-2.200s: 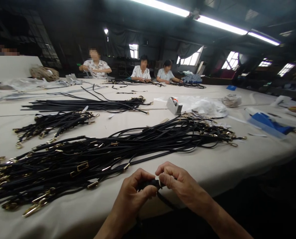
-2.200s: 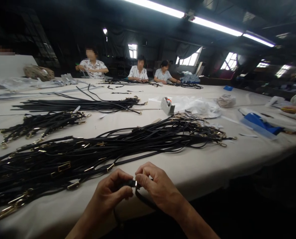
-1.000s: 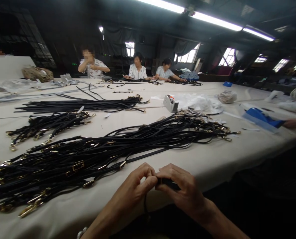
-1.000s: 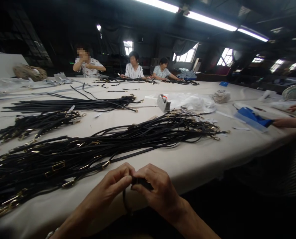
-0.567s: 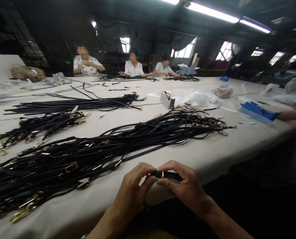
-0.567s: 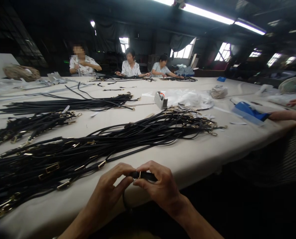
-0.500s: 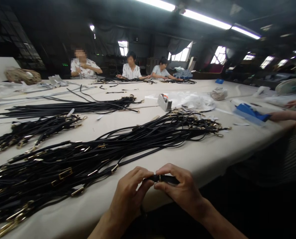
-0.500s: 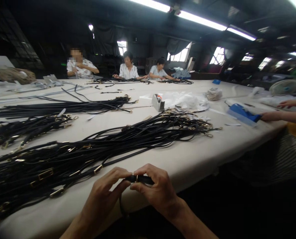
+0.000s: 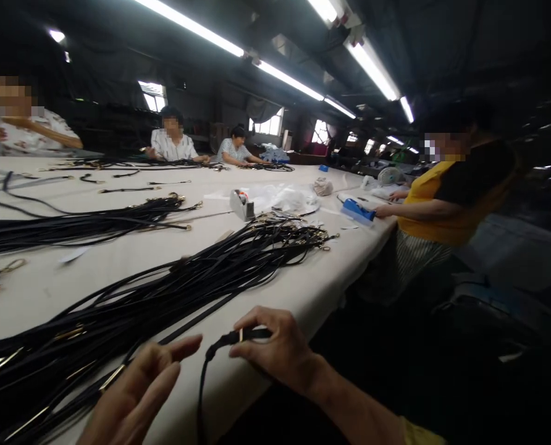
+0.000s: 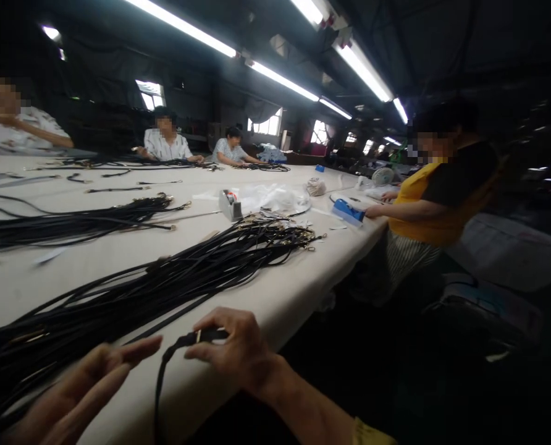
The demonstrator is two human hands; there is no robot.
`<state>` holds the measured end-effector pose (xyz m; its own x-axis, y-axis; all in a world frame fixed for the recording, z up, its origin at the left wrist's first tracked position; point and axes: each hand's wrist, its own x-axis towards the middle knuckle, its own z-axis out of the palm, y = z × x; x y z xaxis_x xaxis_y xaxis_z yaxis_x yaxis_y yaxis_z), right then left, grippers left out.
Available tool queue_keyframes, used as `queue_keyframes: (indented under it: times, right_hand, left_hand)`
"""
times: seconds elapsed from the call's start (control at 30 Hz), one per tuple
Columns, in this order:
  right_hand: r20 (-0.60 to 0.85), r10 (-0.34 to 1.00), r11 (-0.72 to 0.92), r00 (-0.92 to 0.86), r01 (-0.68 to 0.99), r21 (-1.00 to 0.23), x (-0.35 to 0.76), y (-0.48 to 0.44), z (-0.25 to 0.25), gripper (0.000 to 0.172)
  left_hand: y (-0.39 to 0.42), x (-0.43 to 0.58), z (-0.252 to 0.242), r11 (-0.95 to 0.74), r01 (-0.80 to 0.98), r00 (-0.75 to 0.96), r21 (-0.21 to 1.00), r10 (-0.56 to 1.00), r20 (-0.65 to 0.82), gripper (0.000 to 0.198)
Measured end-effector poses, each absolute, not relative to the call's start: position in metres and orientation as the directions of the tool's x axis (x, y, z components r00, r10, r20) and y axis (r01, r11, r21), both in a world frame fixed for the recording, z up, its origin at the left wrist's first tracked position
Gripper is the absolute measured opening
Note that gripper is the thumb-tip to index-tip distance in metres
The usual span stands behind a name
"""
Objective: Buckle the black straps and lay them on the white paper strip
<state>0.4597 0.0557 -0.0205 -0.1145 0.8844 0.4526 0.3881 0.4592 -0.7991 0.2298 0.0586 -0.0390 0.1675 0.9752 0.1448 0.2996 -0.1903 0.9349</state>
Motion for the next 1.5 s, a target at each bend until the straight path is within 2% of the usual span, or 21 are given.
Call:
queue_keyframes:
  times: [0.07, 0.13, 0.2, 0.3, 0.43, 0.5, 0.53, 0.6, 0.67, 0.7, 0.73, 0.8, 0.9, 1.0, 1.13, 1.2, 1.27, 1.33, 1.4, 1.5]
  right_hand:
    - [0.438, 0.89, 0.451, -0.124, 0.373, -0.811, 0.465, 0.052, -0.012, 0.027]
    - [0.462, 0.869, 0.494, -0.177, 0.364, -0.789, 0.468, 0.052, -0.009, 0.024]
    - [0.497, 0.839, 0.544, -0.221, 0.345, -0.765, 0.467, 0.052, -0.011, 0.02]
    - [0.537, 0.806, 0.592, -0.25, 0.335, -0.733, 0.464, 0.051, -0.016, 0.017]
    - [0.578, 0.764, 0.646, -0.288, 0.361, -0.673, 0.462, 0.051, -0.023, 0.016]
    - [0.587, 0.753, 0.657, -0.296, 0.376, -0.653, 0.461, 0.052, -0.026, 0.016]
    - [0.586, 0.755, 0.656, -0.296, 0.38, -0.652, 0.46, 0.052, -0.027, 0.016]
    - [0.568, 0.769, 0.639, -0.293, 0.376, -0.671, 0.461, 0.052, -0.027, 0.017]
    - [0.523, 0.798, 0.602, -0.299, 0.367, -0.709, 0.464, 0.051, -0.026, 0.018]
    - [0.496, 0.814, 0.58, -0.303, 0.367, -0.727, 0.466, 0.051, -0.026, 0.019]
    - [0.466, 0.829, 0.556, -0.308, 0.37, -0.744, 0.47, 0.051, -0.025, 0.019]
    - [0.4, 0.857, 0.505, -0.324, 0.383, -0.774, 0.479, 0.051, -0.024, 0.018]
    - [0.293, 0.898, 0.411, -0.327, 0.393, -0.823, 0.491, 0.05, -0.023, 0.017]
    - [0.152, 0.942, 0.263, -0.299, 0.378, -0.888, 0.497, 0.049, -0.025, 0.017]
    - [-0.144, 0.922, -0.054, -0.36, 0.249, -0.967, 0.496, 0.049, -0.03, 0.021]
    - [-0.238, 0.86, -0.196, -0.452, 0.138, -0.971, 0.495, 0.05, -0.03, 0.031]
    - [-0.259, 0.779, -0.281, -0.571, 0.051, -0.958, 0.491, 0.053, -0.026, 0.046]
    - [-0.275, 0.685, -0.313, -0.674, 0.068, -0.947, 0.485, 0.055, -0.021, 0.056]
    - [-0.32, 0.63, -0.285, -0.708, 0.172, -0.943, 0.477, 0.056, -0.018, 0.051]
    - [-0.333, 0.688, -0.175, -0.645, 0.298, -0.939, 0.467, 0.055, -0.019, 0.039]
  left_hand:
    - [0.053, 0.239, -0.026, -0.132, 0.255, 0.195, 0.958, 0.977, 0.083, 0.021]
    - [0.05, 0.252, -0.021, -0.224, 0.283, 0.226, 0.932, 0.961, 0.162, 0.022]
    - [0.05, 0.263, -0.024, -0.392, 0.362, 0.233, 0.846, 0.917, 0.324, 0.021]
    - [0.05, 0.271, -0.03, -0.585, 0.497, 0.242, 0.641, 0.803, 0.545, 0.013]
    - [0.045, 0.27, -0.031, -0.681, 0.577, 0.291, 0.45, 0.687, 0.666, 0.01]
    - [0.043, 0.27, -0.03, -0.692, 0.564, 0.306, 0.45, 0.682, 0.665, 0.011]
    - [0.042, 0.27, -0.029, -0.669, 0.549, 0.293, 0.502, 0.716, 0.634, 0.011]
    - [0.041, 0.27, -0.027, -0.53, 0.478, 0.247, 0.701, 0.847, 0.471, 0.009]
    - [0.041, 0.268, -0.024, -0.269, 0.331, 0.251, 0.905, 0.949, 0.191, 0.016]
    - [0.04, 0.266, -0.023, -0.122, 0.236, 0.285, 0.964, 0.957, 0.052, 0.021]
    - [0.039, 0.263, -0.022, 0.019, 0.14, 0.336, 0.99, 0.94, -0.065, 0.024]
    - [0.037, 0.254, -0.022, 0.261, -0.032, 0.441, 0.965, 0.87, -0.221, 0.026]
    - [0.03, 0.239, -0.029, 0.46, -0.181, 0.55, 0.869, 0.78, -0.299, 0.025]
    - [0.026, 0.224, -0.039, 0.458, -0.181, 0.538, 0.87, 0.787, -0.302, 0.027]
    - [0.026, 0.205, -0.044, 0.384, -0.091, 0.441, 0.919, 0.843, -0.309, 0.03]
    - [0.028, 0.199, -0.04, 0.323, -0.031, 0.399, 0.946, 0.871, -0.285, 0.032]
    - [0.03, 0.196, -0.035, 0.271, 0.019, 0.377, 0.962, 0.89, -0.258, 0.032]
    - [0.032, 0.198, -0.028, 0.244, 0.056, 0.379, 0.968, 0.892, -0.247, 0.031]
    - [0.033, 0.202, -0.023, 0.219, 0.085, 0.389, 0.972, 0.891, -0.235, 0.029]
    - [0.034, 0.208, -0.02, 0.193, 0.093, 0.406, 0.977, 0.888, -0.214, 0.028]
